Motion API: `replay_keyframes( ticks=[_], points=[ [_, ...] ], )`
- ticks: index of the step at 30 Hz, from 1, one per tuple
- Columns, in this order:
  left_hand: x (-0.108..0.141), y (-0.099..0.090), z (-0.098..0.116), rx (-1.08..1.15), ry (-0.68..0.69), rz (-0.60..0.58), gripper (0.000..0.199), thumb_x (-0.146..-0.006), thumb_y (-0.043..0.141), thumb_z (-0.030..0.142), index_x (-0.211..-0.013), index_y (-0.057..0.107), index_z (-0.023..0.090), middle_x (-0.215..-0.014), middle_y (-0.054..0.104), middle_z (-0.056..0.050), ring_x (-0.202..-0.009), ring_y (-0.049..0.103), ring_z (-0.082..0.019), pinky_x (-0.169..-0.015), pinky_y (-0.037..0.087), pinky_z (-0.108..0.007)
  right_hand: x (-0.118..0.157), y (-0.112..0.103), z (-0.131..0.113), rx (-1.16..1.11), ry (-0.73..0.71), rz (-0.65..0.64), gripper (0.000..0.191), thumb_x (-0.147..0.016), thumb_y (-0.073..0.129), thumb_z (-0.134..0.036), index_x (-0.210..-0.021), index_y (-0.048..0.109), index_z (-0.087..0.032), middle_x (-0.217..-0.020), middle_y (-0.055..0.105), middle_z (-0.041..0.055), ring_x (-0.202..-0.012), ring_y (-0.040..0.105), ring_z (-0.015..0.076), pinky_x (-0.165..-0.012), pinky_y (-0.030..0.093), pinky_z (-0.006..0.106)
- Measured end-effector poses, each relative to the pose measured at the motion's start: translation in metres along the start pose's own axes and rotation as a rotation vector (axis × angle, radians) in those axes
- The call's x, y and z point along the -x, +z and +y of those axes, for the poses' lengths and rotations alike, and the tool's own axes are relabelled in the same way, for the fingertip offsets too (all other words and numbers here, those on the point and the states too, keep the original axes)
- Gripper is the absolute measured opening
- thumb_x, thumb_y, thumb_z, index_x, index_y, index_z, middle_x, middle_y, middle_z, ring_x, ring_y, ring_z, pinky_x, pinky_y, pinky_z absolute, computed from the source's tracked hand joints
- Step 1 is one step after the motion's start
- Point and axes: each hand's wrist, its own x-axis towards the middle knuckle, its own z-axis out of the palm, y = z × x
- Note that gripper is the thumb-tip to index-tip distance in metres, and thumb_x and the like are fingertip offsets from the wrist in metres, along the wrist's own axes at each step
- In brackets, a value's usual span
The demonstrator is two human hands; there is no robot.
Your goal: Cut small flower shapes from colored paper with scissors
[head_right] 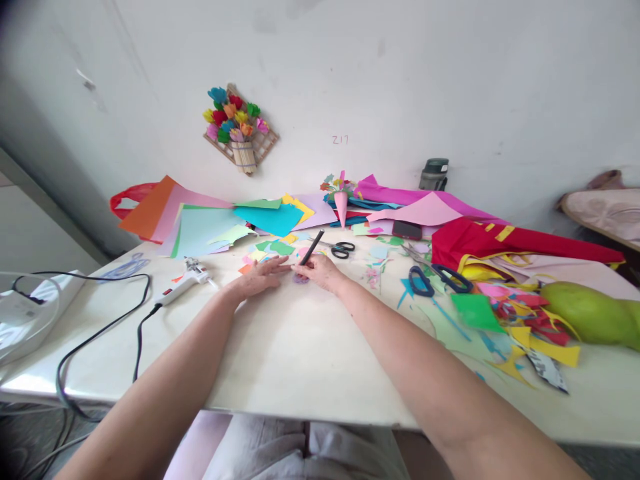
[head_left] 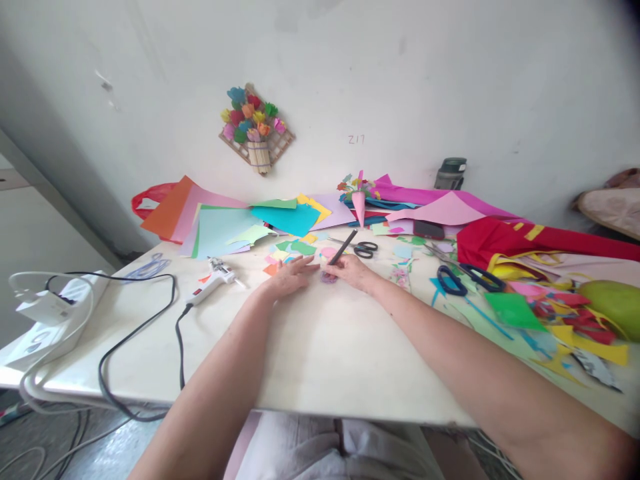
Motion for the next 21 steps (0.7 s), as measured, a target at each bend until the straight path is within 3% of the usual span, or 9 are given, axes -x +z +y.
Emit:
replay_keyframes(
  ticks=[3,10,14,21],
  points=[
    [0.001,-0.003,0.003,-0.089,-0.037,0.068,0.071,-0.077,0.046,0.028,-0.147,0.037,0.035,-0.152,0.039,0.006,-0.149,0.011,-0.023,-0.116,-0.006,-0.057,-0.001,0.001,0.0,-0.038,0.026,0.009,0.025,-0.067,0.078,-0.036,-0.069,0.062,-0.016,-0.063,0.064,-0.0007,-0.058,0.06,0.013,-0.064,0.054,0.028],
    [0.003,-0.001,0.005,-0.212,-0.114,0.144,0.059,-0.08,0.05,0.044,-0.139,0.05,0.037,-0.156,0.032,0.007,-0.149,0.003,-0.031,-0.115,-0.008,-0.058,-0.001,0.001,-0.001,-0.018,0.048,0.02,0.017,-0.071,0.076,-0.026,-0.068,0.063,-0.016,-0.062,0.065,-0.0005,-0.055,0.06,0.0128,-0.065,0.054,0.028],
    [0.003,-0.003,-0.001,-0.236,-0.167,0.074,0.066,-0.081,0.046,0.054,-0.143,0.045,0.032,-0.159,0.023,0.003,-0.149,-0.005,-0.03,-0.114,-0.009,-0.06,-0.001,0.001,-0.002,0.009,0.053,0.023,0.012,-0.073,0.073,-0.022,-0.068,0.065,-0.015,-0.063,0.067,0.0006,-0.054,0.06,0.0123,-0.062,0.053,0.027],
    [0.008,-0.005,-0.007,-0.242,-0.2,-0.055,0.094,-0.075,0.042,0.074,-0.154,0.023,0.026,-0.162,0.005,-0.004,-0.146,-0.015,-0.035,-0.113,-0.007,-0.062,-0.003,0.002,0.002,0.054,0.026,0.035,0.014,-0.073,0.074,-0.026,-0.07,0.066,-0.015,-0.067,0.069,0.0023,-0.054,0.061,0.0113,-0.059,0.052,0.024]
  ],
)
